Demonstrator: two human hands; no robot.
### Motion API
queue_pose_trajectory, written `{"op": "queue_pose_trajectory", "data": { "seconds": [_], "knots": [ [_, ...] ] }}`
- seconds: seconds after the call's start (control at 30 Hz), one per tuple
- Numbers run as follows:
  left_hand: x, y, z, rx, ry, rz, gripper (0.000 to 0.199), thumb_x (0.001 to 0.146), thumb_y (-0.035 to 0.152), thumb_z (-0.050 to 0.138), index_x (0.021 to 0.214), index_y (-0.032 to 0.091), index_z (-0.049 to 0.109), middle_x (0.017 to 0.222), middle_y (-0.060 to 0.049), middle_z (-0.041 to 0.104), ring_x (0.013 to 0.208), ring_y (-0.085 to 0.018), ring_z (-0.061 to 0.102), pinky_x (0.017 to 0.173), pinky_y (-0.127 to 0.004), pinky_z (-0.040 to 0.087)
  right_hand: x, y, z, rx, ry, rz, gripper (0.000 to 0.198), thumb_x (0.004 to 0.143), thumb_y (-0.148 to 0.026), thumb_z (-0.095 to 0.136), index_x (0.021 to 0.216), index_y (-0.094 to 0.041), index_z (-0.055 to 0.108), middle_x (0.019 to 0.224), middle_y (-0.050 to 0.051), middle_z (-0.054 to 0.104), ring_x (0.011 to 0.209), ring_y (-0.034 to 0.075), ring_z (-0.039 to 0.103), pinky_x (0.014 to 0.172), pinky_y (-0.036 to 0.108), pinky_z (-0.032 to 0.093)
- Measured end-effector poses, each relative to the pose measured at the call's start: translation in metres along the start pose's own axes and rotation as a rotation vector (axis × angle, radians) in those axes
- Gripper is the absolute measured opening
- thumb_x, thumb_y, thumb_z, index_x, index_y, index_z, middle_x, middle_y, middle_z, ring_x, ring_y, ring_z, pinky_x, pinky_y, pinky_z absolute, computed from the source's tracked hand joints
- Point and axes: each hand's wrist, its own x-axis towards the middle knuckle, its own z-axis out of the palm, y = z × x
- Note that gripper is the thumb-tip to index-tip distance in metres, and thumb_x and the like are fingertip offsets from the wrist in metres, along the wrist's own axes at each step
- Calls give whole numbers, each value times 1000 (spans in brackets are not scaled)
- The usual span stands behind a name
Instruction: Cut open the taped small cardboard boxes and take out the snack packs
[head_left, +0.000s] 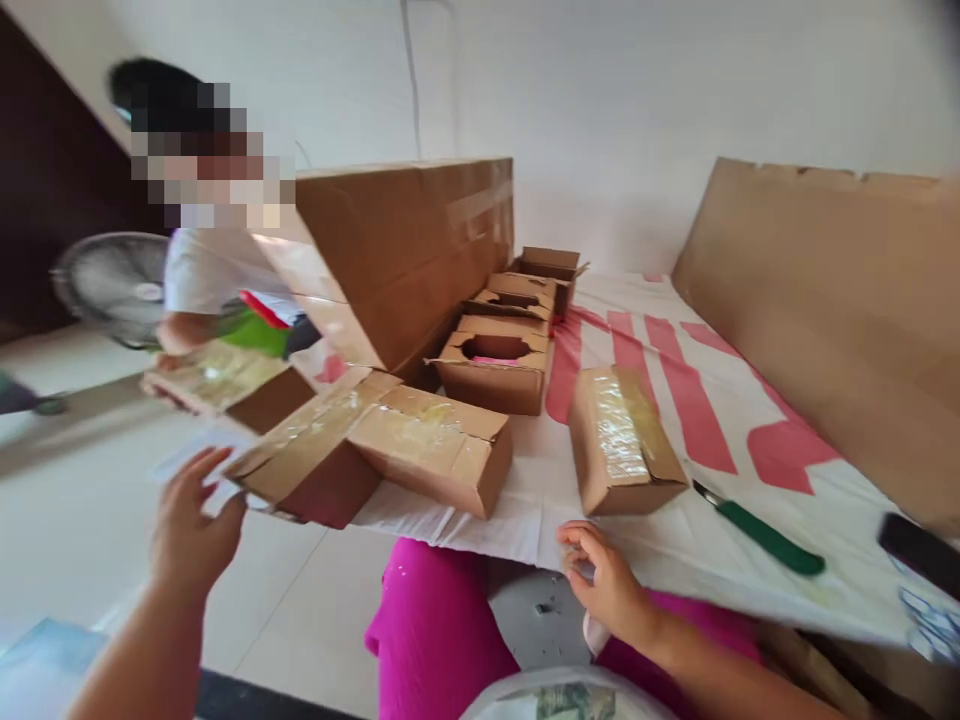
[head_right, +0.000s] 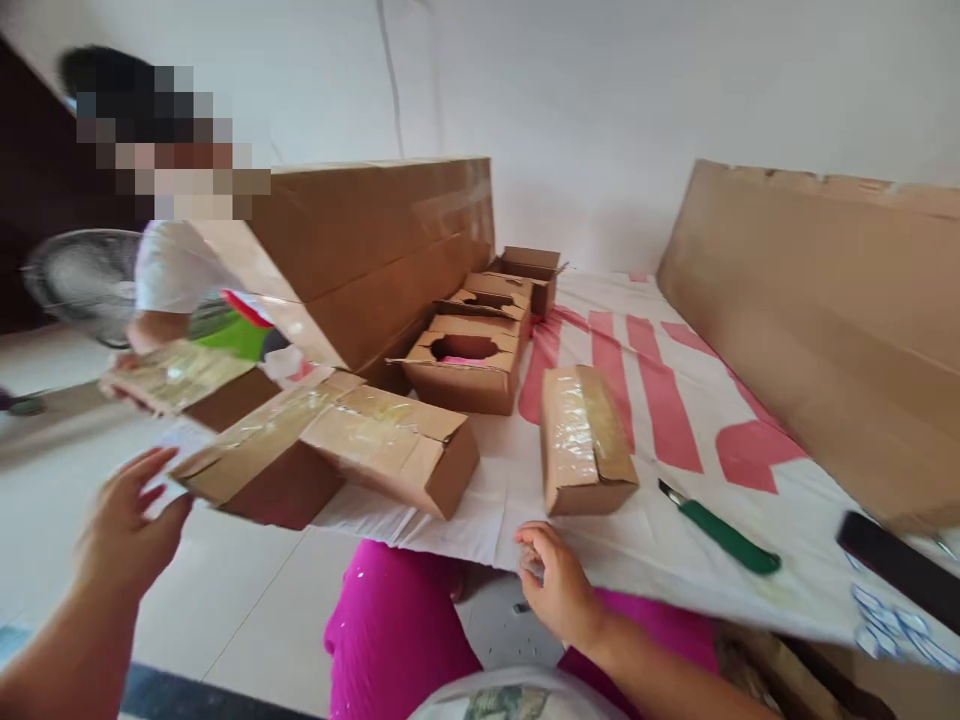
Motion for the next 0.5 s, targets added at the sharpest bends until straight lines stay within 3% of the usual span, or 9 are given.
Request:
{"op": "queue_pose_trajectory", "data": {
  "seconds": [0.07,0.1,0.17,0.23,0.3,0.43,0.5],
  "knots": [
    [-29,29,10,53,296,-7,40,73,21,63,113,28,67,118,-5,68,109,-30,63,92,-55,51,-31,2,-12,4,38,7,41,74,-2,46,107,-21,60,113,9,63,98,17,65,75,27,58],
    [-43,47,15,30,356,42,41,71,18,65,111,28,67,116,-5,68,111,-32,61,96,-59,47,-46,3,-19,-10,61,3,38,77,-3,46,107,-22,60,111,9,64,95,16,66,73,26,58],
    [-67,88,26,-70,346,201,38,67,13,69,102,28,67,108,-5,68,108,-32,62,97,-60,45,-75,10,-37,-94,134,-14,28,84,-9,48,103,-23,62,102,7,67,90,16,67,73,27,58],
    [-86,133,38,-236,230,349,32,67,9,69,94,26,64,101,-4,65,102,-29,63,92,-54,49,-103,26,-63,-226,225,-4,17,88,-16,50,94,-23,64,90,5,68,84,17,67,75,28,57],
    [-99,177,50,-395,18,464,30,70,4,66,93,23,61,101,-6,63,101,-27,63,86,-47,53,-131,51,-96,-362,335,79,14,88,-24,51,85,-23,66,86,6,70,83,19,68,77,31,57],
    [-116,254,69,-641,-286,710,33,77,-2,56,102,19,59,106,-11,63,110,-26,60,87,-42,53,-200,120,-149,-628,650,439,26,79,-39,47,75,-22,66,78,9,71,74,26,69,72,41,56],
    [-120,284,77,-682,-355,775,34,79,-2,55,107,17,58,110,-12,63,117,-28,55,91,-44,52,-235,148,-154,-749,616,619,26,72,-40,47,67,-24,66,70,11,70,71,31,69,66,45,55]
  ]
}}
